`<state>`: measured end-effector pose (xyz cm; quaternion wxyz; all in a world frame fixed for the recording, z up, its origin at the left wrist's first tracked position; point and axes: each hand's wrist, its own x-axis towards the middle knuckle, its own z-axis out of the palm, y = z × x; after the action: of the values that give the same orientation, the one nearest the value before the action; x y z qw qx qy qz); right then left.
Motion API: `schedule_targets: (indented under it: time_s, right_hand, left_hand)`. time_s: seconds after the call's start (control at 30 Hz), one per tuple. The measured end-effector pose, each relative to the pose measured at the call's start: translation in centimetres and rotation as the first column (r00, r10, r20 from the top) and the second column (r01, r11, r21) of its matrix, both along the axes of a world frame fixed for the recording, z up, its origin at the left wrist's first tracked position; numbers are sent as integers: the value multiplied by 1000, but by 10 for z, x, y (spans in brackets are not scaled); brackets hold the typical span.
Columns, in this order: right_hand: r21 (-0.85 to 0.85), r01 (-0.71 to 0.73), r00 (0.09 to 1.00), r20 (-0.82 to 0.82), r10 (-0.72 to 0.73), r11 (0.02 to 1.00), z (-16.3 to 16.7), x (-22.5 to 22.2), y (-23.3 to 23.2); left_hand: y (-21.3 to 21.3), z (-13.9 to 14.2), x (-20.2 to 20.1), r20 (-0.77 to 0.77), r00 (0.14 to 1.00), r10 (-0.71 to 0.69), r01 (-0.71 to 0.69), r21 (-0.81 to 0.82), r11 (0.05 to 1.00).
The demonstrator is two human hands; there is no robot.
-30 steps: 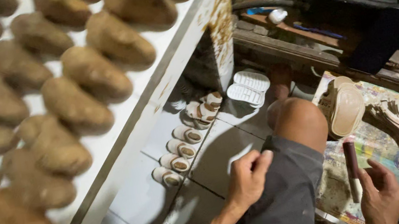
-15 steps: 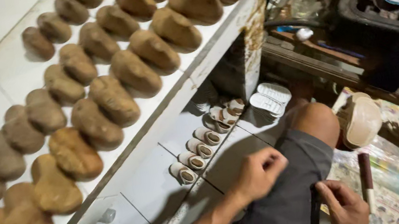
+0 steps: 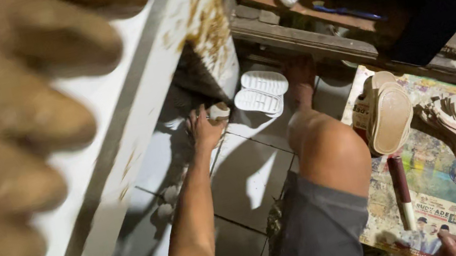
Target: The person assembles sandals by attaching white straps to brown soles using a cylindrical tool to press the straps into place. The person handles multiple sandals, aligning and securing the straps before setting the finished units aside.
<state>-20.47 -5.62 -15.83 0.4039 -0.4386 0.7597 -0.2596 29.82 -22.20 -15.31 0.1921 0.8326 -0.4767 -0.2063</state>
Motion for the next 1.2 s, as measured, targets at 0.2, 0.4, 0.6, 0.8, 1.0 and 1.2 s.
schedule_targets:
  time_s: [0.2, 0.4, 0.6, 0.8, 1.0, 1.2]
  right_hand:
    - [104, 113, 994, -3, -113, 988, -18, -7, -2]
    - [127, 112, 980, 151, -130, 986, -28, 2, -4]
    - [106, 101, 993, 42, -106, 989, -25, 12, -7]
    - [-3, 100, 995, -16, -100, 995, -22, 23, -1]
    - [63, 127, 992, -16, -126, 990, -22, 20, -4]
    - [113, 61, 997, 48, -66, 992, -17, 18, -6]
  left_hand:
    - [-43, -37, -7, -81, 994, 76, -40, 369, 928]
    - [-47, -64, -3, 23, 996, 85, -87, 348, 933]
    - [-48, -72, 5, -71, 991, 112, -73, 414, 907]
    - [-45, -67, -8, 197, 980, 26, -89, 319, 944]
    - [-33, -62, -30, 224, 972, 63, -130, 302, 944]
    - [18, -58, -47, 334, 930, -150, 134, 71, 988]
